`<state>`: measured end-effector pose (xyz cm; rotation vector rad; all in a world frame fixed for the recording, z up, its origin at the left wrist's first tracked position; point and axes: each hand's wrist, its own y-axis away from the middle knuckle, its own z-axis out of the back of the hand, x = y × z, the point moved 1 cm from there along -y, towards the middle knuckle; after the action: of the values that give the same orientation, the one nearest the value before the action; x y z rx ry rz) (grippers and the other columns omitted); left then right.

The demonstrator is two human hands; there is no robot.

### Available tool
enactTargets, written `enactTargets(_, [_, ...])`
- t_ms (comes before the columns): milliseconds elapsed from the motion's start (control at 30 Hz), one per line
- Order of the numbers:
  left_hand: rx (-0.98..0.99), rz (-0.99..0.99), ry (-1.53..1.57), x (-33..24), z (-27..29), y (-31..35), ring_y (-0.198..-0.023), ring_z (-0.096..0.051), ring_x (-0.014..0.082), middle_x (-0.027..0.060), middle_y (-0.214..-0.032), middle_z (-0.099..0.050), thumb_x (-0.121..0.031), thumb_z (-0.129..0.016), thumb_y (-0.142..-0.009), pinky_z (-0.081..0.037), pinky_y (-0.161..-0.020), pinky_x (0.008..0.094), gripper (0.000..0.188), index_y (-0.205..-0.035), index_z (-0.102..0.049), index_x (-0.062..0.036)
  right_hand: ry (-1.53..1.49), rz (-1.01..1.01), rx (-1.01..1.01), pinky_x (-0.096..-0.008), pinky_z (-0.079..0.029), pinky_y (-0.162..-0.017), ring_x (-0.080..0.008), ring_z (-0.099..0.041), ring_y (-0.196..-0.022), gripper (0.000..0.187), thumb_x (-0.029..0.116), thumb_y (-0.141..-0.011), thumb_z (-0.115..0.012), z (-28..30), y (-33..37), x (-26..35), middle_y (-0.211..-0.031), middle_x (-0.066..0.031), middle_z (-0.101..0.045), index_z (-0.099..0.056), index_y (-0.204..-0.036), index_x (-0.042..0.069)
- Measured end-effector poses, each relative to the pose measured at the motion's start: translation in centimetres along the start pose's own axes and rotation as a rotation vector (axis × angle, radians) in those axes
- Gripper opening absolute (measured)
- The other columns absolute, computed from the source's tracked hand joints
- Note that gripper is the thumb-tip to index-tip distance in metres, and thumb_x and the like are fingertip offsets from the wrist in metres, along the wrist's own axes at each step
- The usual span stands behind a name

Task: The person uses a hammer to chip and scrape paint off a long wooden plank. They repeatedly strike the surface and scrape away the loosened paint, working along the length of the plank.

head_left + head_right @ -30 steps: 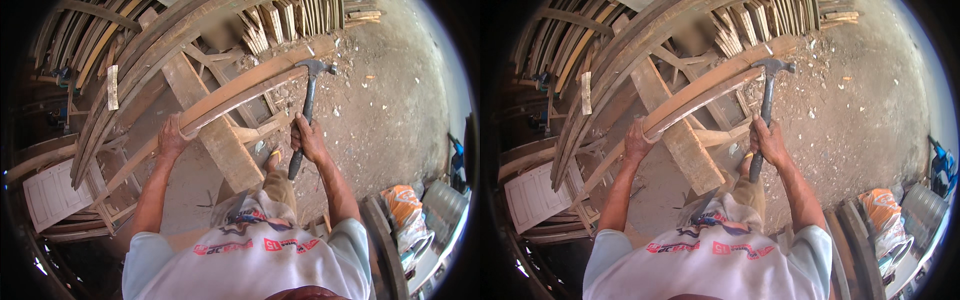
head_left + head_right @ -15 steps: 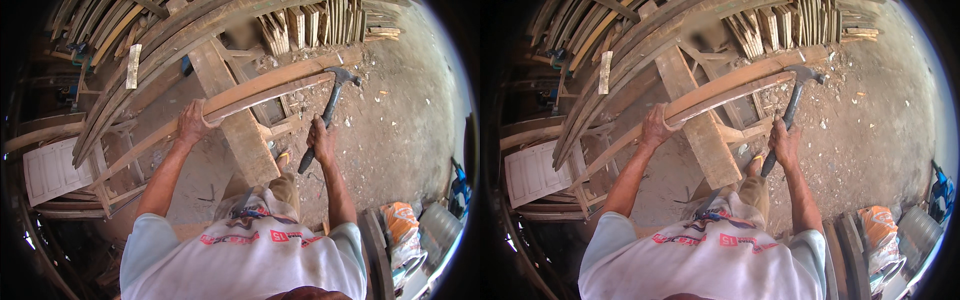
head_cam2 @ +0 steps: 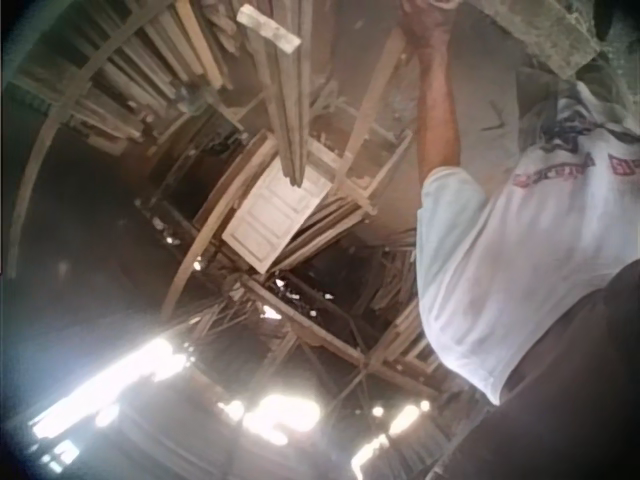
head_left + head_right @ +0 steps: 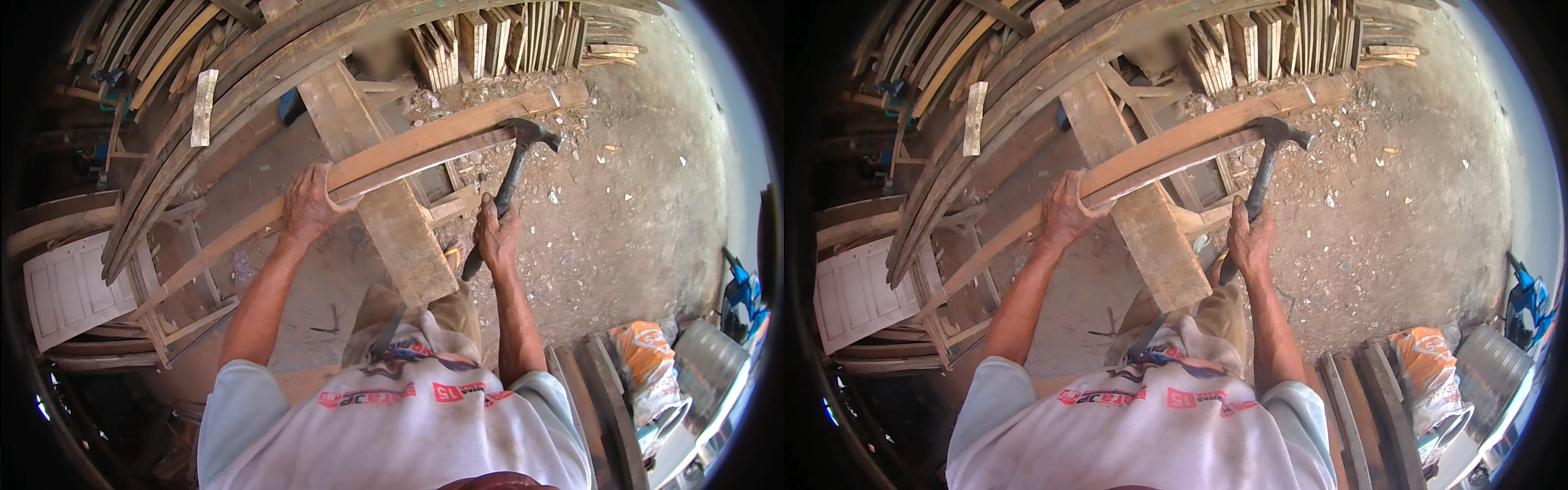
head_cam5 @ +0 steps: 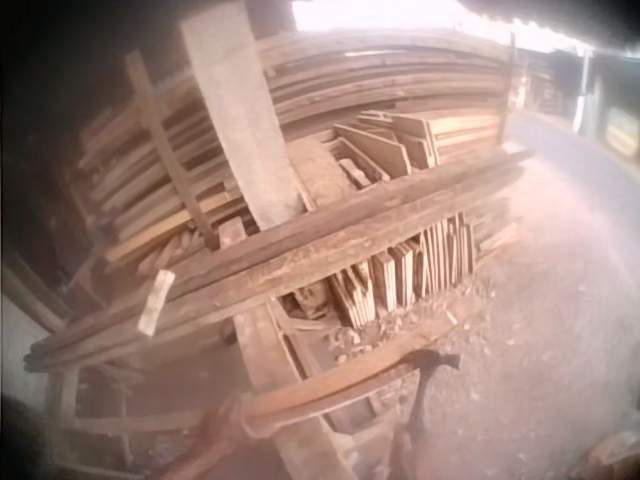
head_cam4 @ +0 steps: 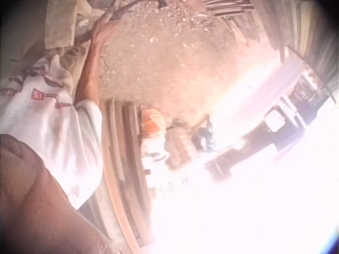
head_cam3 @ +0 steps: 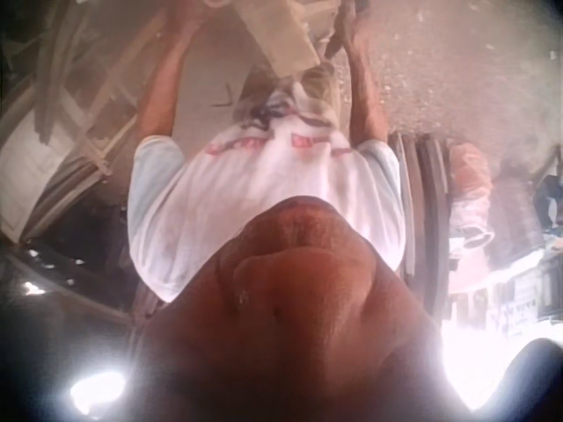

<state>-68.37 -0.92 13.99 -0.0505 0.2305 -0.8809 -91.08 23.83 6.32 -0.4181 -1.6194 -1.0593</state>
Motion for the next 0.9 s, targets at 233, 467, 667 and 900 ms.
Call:
enactTargets(233, [0.083, -0.018, 0.004, 0.3, 0.4, 0.0, -0.102, -0.067, 0.0360, 0.0145, -0.109, -0.065, -0.038, -0.090, -0.068, -0.054, -0.087, 0.0485, 0.077, -0.128, -0.054, -0.0057, -0.170, 0.055, 0.077, -0.0285, -0.040, -0.046, -0.0098, -0.045, -0.051, 0.049, 0.056, -0.101, -0.056, 1.0, 2.0, -0.2, -0.064, 0.0017, -0.045, -0.046, -0.085, 0.010])
enactTargets(467, [0.144, -0.039, -0.038, 0.1, 0.4, 0.4, -0.106, -0.064, 0.0365, 0.0186, -0.117, -0.060, -0.027, -0.090, -0.070, -0.054, -0.090, 0.0469, 0.088, -0.142, -0.045, -0.0058, -0.073, -0.088, 0.165, -0.0278, -0.039, -0.043, -0.0086, -0.042, -0.047, 0.052, 0.058, -0.103, -0.048, 2.4, 1.5, 0.7, -0.060, 0.0029, -0.041, -0.045, -0.087, 0.008])
enactTargets(667, [0.079, -0.008, -0.168, -0.1, -0.3, 0.3, -0.106, -0.063, 0.0375, 0.0173, -0.115, -0.060, -0.024, -0.090, -0.069, -0.053, -0.090, 0.0471, 0.085, -0.140, -0.047, -0.0071, -0.047, -0.128, 0.289, -0.0288, -0.041, -0.042, -0.0103, -0.044, -0.046, 0.055, 0.059, -0.103, -0.048, 4.4, 1.4, 3.1, -0.059, 0.0011, -0.042, -0.044, -0.085, 0.007])
enactTargets(900, [0.010, -0.041, -0.186, 0.4, -0.9, 0.8, -0.107, -0.062, 0.0383, 0.0177, -0.115, -0.060, -0.021, -0.089, -0.068, -0.051, -0.091, 0.0470, 0.079, -0.133, -0.050, -0.0043, 0.040, -0.234, 0.451, -0.0298, -0.045, -0.045, -0.0129, -0.046, -0.047, 0.053, 0.059, -0.101, -0.052, 8.1, 0.5, 6.0, -0.065, -0.0018, -0.045, -0.044, -0.086, 0.008])
